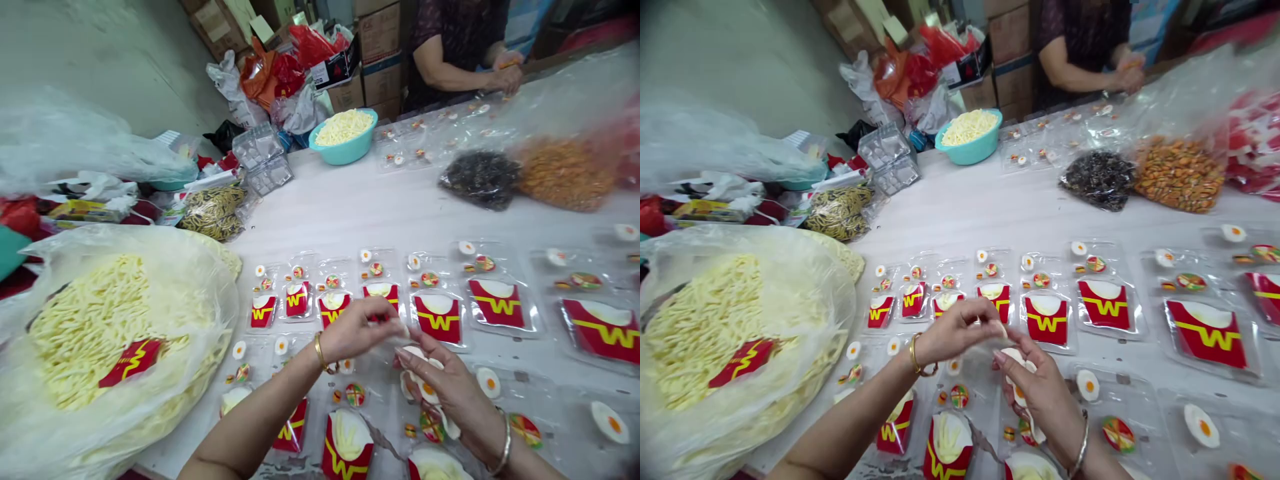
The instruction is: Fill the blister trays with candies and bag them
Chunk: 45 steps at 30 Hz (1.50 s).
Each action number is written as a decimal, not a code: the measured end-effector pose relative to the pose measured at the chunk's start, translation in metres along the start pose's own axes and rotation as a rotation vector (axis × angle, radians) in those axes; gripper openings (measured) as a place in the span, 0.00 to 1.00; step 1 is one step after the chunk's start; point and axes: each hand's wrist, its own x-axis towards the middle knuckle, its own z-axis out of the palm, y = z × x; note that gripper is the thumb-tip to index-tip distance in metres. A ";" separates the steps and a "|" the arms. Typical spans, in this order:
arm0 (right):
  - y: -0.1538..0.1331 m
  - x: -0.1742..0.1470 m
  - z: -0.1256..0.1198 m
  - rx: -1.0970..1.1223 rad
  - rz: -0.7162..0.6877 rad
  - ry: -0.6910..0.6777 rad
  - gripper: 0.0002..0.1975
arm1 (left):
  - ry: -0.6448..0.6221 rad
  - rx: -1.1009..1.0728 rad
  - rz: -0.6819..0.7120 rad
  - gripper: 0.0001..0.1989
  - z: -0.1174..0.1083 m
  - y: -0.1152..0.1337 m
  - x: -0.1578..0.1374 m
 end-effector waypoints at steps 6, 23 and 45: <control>0.009 -0.006 0.002 0.134 0.058 -0.081 0.15 | 0.702 0.470 -0.025 0.06 -0.088 -0.084 0.000; 0.026 0.005 0.004 0.007 0.064 0.056 0.26 | 0.100 1.263 -0.029 0.15 -0.091 -0.112 -0.012; 0.027 -0.001 0.025 0.025 0.111 0.040 0.23 | 0.682 -0.316 -0.306 0.16 -0.086 -0.079 -0.044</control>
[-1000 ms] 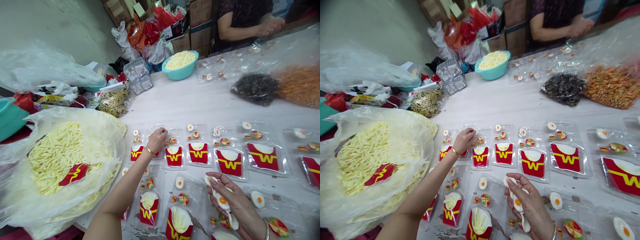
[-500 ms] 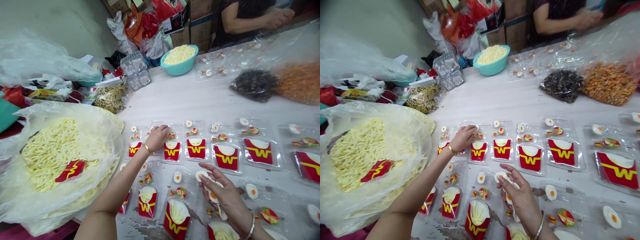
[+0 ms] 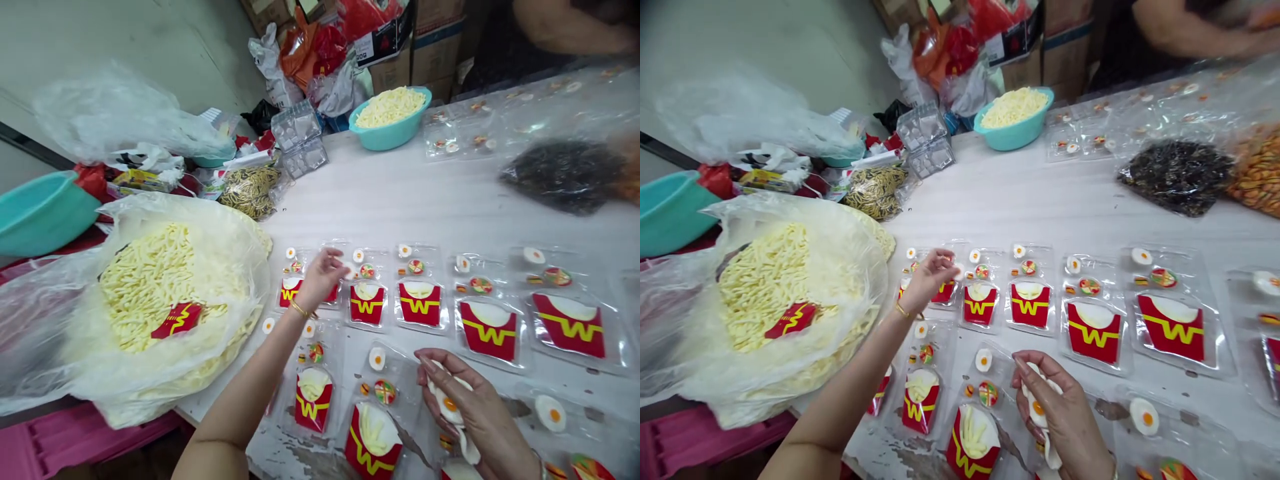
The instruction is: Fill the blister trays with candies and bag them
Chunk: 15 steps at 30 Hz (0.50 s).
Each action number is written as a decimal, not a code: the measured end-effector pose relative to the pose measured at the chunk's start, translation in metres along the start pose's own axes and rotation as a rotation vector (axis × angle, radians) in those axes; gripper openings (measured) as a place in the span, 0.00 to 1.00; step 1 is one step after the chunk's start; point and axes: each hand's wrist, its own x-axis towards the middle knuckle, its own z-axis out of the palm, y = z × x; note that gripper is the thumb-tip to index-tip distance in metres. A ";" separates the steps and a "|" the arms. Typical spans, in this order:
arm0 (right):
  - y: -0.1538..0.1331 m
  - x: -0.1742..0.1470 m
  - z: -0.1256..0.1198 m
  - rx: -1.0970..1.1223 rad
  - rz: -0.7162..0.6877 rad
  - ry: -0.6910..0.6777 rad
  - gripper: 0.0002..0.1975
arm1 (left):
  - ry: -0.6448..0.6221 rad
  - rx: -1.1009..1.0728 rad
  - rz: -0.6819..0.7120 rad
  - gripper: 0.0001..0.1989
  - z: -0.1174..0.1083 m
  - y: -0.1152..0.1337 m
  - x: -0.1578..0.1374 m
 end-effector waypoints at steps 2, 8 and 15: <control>-0.001 -0.002 -0.002 0.030 0.006 0.003 0.19 | 0.202 0.108 0.042 0.14 -0.029 -0.011 0.032; -0.002 -0.004 -0.010 0.091 0.005 -0.011 0.17 | 0.285 0.550 0.100 0.09 -0.066 -0.048 0.096; 0.002 -0.011 -0.022 0.154 0.037 0.025 0.16 | 0.135 0.806 0.210 0.03 -0.060 -0.053 0.107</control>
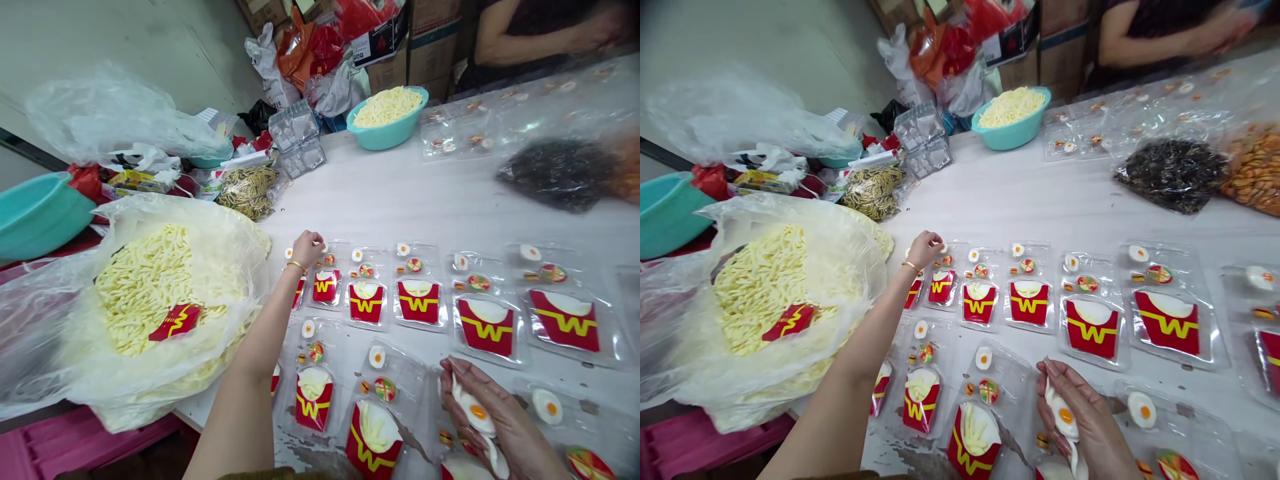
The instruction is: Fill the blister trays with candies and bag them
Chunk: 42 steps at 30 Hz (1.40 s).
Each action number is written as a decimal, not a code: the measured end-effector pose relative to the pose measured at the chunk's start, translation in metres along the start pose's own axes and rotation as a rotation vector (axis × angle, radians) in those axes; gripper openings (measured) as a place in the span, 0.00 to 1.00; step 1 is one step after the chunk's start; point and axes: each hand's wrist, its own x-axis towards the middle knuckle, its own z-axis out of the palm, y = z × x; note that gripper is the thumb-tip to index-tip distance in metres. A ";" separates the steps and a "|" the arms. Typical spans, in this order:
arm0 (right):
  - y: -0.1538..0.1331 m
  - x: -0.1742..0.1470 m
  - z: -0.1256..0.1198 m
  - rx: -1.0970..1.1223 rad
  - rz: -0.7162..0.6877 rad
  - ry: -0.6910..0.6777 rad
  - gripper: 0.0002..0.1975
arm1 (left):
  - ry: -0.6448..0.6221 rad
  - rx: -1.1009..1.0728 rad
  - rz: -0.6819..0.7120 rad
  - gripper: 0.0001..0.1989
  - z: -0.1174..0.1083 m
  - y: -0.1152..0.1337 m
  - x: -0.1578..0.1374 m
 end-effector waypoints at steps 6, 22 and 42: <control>-0.001 -0.028 -0.009 0.265 0.042 -0.055 0.12 | -0.020 0.154 0.121 0.07 -0.008 0.022 -0.013; 0.020 -0.145 -0.067 1.035 -0.424 0.075 0.05 | -0.038 -0.402 1.283 0.20 0.006 0.294 -0.333; -0.310 -0.249 -0.356 0.486 -0.945 0.421 0.08 | -0.335 -0.558 1.026 0.30 0.128 0.536 -0.200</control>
